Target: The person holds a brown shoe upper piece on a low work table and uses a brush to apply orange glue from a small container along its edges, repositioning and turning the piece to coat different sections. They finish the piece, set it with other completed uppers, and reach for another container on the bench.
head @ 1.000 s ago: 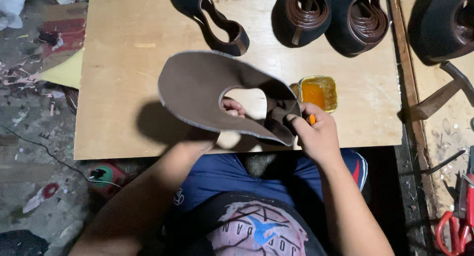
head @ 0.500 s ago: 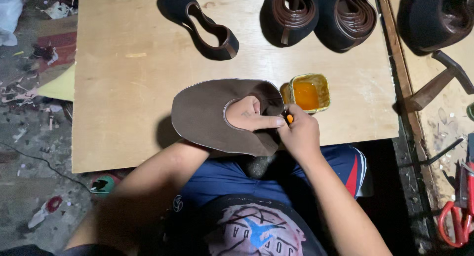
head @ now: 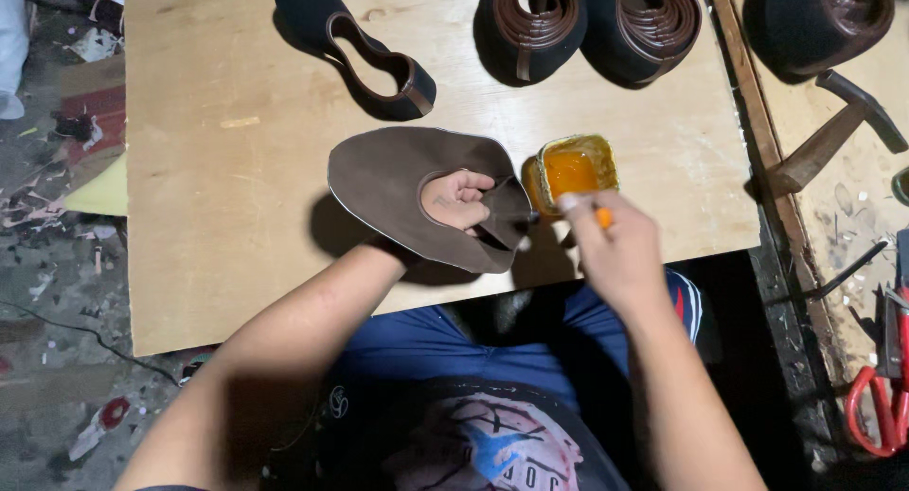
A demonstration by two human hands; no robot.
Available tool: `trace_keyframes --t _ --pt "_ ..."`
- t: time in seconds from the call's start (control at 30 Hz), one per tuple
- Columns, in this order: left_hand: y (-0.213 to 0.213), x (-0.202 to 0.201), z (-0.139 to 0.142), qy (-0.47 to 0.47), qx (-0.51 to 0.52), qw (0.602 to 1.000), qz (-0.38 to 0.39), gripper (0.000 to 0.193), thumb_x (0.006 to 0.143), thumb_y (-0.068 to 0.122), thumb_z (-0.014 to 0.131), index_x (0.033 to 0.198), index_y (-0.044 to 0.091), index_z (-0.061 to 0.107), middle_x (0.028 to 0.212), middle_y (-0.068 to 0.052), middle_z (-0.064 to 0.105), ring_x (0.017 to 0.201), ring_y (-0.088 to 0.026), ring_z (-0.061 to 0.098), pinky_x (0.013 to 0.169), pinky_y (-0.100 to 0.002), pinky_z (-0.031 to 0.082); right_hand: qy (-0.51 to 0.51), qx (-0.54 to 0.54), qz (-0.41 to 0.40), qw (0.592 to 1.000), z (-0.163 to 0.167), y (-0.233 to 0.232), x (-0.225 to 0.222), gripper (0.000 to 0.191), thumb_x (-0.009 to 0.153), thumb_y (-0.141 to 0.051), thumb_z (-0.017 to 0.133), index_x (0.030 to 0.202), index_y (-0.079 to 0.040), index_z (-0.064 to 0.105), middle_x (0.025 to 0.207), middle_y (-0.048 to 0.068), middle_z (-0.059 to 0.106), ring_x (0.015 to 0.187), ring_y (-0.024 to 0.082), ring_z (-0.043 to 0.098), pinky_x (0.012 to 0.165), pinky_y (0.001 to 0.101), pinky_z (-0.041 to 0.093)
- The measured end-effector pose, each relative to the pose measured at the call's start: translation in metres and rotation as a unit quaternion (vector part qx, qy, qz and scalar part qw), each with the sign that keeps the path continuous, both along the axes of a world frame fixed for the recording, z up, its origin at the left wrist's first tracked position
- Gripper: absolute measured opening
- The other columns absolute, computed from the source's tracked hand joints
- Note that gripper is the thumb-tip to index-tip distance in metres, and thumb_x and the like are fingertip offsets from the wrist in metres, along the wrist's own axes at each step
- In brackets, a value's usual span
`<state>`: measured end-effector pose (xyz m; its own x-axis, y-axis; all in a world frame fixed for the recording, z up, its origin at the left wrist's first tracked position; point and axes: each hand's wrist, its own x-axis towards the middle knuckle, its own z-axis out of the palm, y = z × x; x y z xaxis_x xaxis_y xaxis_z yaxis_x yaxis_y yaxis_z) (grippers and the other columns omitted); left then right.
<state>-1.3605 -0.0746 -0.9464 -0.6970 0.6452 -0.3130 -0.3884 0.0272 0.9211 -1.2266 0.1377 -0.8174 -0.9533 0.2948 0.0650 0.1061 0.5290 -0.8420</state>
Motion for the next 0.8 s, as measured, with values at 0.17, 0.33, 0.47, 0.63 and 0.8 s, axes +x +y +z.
trace_keyframes --t 0.17,0.33,0.47,0.63,0.8 --pt "-0.010 -0.004 0.009 0.059 -0.048 0.997 0.010 0.056 0.084 0.002 0.059 0.139 -0.006 0.053 0.097 -0.005 0.066 0.074 -0.009 0.060 0.065 -0.024 0.051 0.127 -0.157 -0.062 0.977 0.016 0.045 -0.016 0.038 0.111 -0.030 0.049 0.097 0.000 0.068 0.090 0.006 0.071 0.076 0.014 0.069 0.068 0.0272 0.055" --pt "-0.009 -0.005 0.005 0.111 -0.010 0.994 0.014 0.053 0.084 0.002 0.056 0.136 -0.007 0.053 0.105 -0.003 0.070 0.092 -0.006 0.066 0.083 -0.021 0.053 0.011 -0.006 -0.002 1.000 -0.017 0.054 -0.046 0.020 0.097 -0.018 0.073 0.103 0.001 0.068 0.087 0.009 0.072 0.079 0.014 0.067 0.072 0.0268 0.055" --pt "-0.012 -0.004 0.004 0.139 -0.063 0.988 0.001 0.053 0.085 0.004 0.060 0.137 -0.006 0.056 0.102 -0.002 0.064 0.091 -0.007 0.060 0.082 -0.021 0.050 -0.012 0.049 0.076 0.996 -0.018 0.047 -0.054 0.020 0.088 -0.007 0.077 0.104 -0.001 0.067 0.090 0.010 0.073 0.083 0.013 0.072 0.076 0.0278 0.057" --pt "-0.015 -0.008 0.014 0.194 -0.123 0.973 -0.002 0.056 0.085 0.004 0.062 0.141 -0.005 0.058 0.100 -0.003 0.061 0.088 -0.006 0.056 0.079 -0.018 0.047 0.136 0.102 0.043 0.984 0.016 0.050 -0.026 0.018 0.097 -0.008 0.078 0.110 -0.001 0.069 0.103 0.013 0.073 0.094 0.017 0.070 0.084 0.0301 0.056" --pt "-0.013 -0.024 0.030 0.042 -0.007 0.999 -0.006 0.059 0.085 -0.001 0.054 0.144 -0.006 0.049 0.108 -0.005 0.068 0.089 -0.009 0.064 0.076 -0.022 0.052 0.145 0.139 0.037 0.979 0.016 0.052 0.016 0.018 0.094 -0.006 0.079 0.108 0.000 0.071 0.103 0.014 0.074 0.094 0.018 0.072 0.083 0.0313 0.056"
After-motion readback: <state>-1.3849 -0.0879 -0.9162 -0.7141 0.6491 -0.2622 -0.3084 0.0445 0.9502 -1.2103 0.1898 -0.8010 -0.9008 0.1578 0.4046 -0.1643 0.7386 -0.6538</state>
